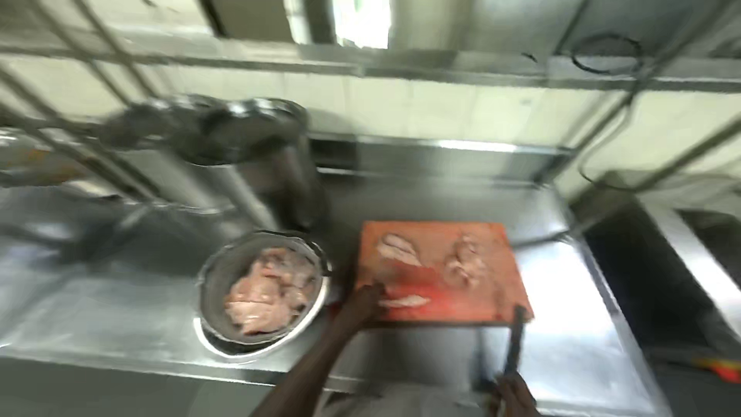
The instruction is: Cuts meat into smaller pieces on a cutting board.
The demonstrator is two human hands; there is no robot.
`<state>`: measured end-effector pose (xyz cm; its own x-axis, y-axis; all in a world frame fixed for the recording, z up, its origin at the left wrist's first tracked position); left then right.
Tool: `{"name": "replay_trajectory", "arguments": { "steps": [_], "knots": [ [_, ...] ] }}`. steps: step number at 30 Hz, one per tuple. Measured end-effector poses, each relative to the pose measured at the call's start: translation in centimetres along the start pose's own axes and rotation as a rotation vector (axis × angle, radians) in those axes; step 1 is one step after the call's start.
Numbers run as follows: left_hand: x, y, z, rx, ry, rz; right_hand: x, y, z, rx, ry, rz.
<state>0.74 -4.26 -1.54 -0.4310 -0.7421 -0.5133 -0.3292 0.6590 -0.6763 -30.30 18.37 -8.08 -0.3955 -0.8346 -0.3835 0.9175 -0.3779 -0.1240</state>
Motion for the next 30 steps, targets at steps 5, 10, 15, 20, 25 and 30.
{"name": "replay_trajectory", "arguments": {
  "steps": [5,10,15,20,25,30],
  "knots": [
    [-3.0,-1.1,-0.1,0.107,-0.108,-0.124,-0.1,1.0,1.6,-0.162,-0.004,0.091],
    [-1.1,0.8,-2.5,0.025,0.277,-0.258,0.5,4.7,5.6,-0.651,0.016,0.391],
    [1.7,3.3,-3.6,0.05,0.318,-0.29,0.9,9.1,8.5,-1.085,0.039,0.522],
    [2.2,3.8,-3.5,0.066,0.339,-0.343,0.8,10.4,9.3,-1.194,0.095,0.56],
    [2.7,4.2,-3.3,0.085,0.345,-0.366,1.5,12.3,10.0,-1.281,0.137,0.585],
    [2.7,3.9,-3.8,0.112,0.266,-0.301,4.4,15.3,9.3,-1.268,0.074,0.555]
  ]
}}
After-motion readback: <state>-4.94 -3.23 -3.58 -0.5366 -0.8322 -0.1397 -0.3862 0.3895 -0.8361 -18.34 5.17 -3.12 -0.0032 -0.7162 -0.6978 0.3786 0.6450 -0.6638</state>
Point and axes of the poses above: each hand's wrist, its own x-axis towards the middle knuckle, its own y-axis out of the palm, z = x × y, the point moved 4 cm from there along x, towards the middle knuckle, and after that the axes turned 6 degrees about z, right-handed, at the moved point
